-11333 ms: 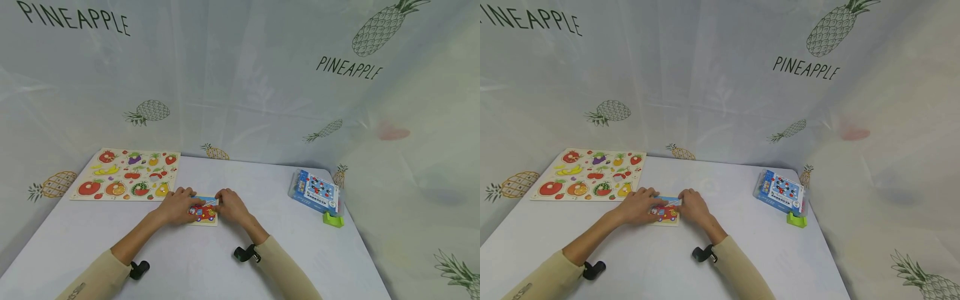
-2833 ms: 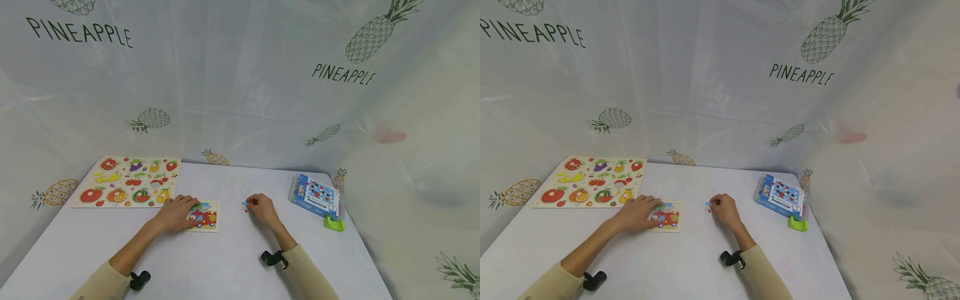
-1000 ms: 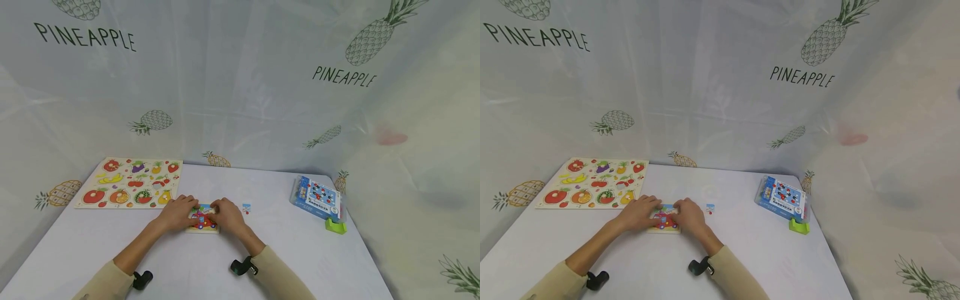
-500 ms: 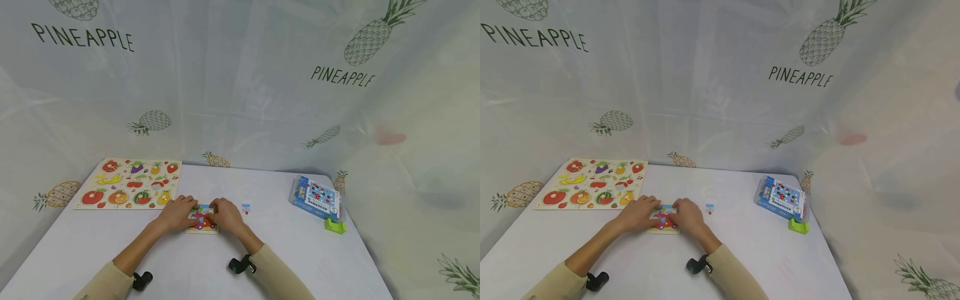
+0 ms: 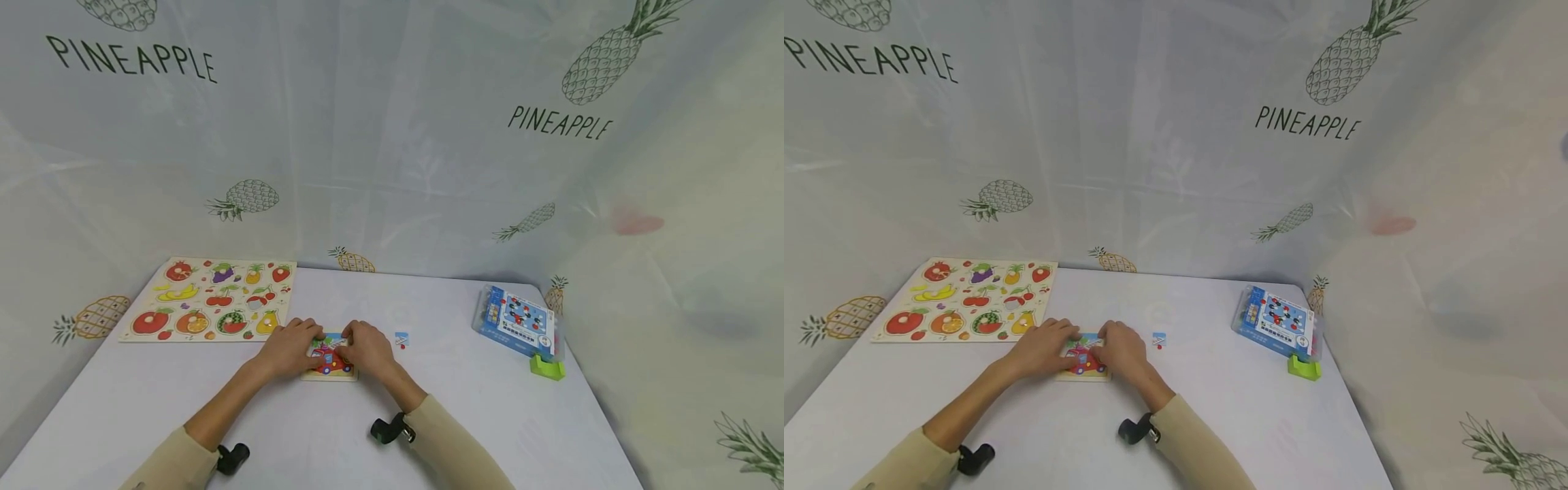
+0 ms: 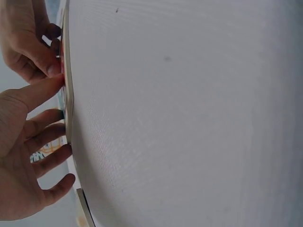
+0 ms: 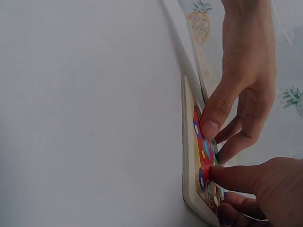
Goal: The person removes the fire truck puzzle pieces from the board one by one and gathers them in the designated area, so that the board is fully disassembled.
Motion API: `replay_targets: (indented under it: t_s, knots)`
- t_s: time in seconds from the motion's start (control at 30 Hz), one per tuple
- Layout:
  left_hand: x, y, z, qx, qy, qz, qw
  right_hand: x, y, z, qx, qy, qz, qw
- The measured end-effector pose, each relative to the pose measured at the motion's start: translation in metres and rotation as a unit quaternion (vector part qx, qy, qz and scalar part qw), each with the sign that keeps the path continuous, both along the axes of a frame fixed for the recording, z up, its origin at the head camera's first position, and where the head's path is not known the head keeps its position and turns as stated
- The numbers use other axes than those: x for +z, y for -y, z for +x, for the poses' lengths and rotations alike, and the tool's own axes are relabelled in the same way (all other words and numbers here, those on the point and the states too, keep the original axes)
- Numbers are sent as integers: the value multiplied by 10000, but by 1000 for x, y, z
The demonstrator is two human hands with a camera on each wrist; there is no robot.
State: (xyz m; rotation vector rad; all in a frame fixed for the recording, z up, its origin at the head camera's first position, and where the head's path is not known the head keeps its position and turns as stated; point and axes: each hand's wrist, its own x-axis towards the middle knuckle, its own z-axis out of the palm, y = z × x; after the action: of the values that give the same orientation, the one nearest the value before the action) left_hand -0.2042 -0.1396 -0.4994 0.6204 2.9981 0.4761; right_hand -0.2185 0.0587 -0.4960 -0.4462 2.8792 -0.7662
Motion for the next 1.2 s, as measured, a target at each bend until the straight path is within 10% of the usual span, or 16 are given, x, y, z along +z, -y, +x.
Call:
replay_targets:
  t_s: [1.2]
  knots:
    - [2,-10,-2,250,-212,-64,9994,2,1,-6,-107,322,-142,9993]
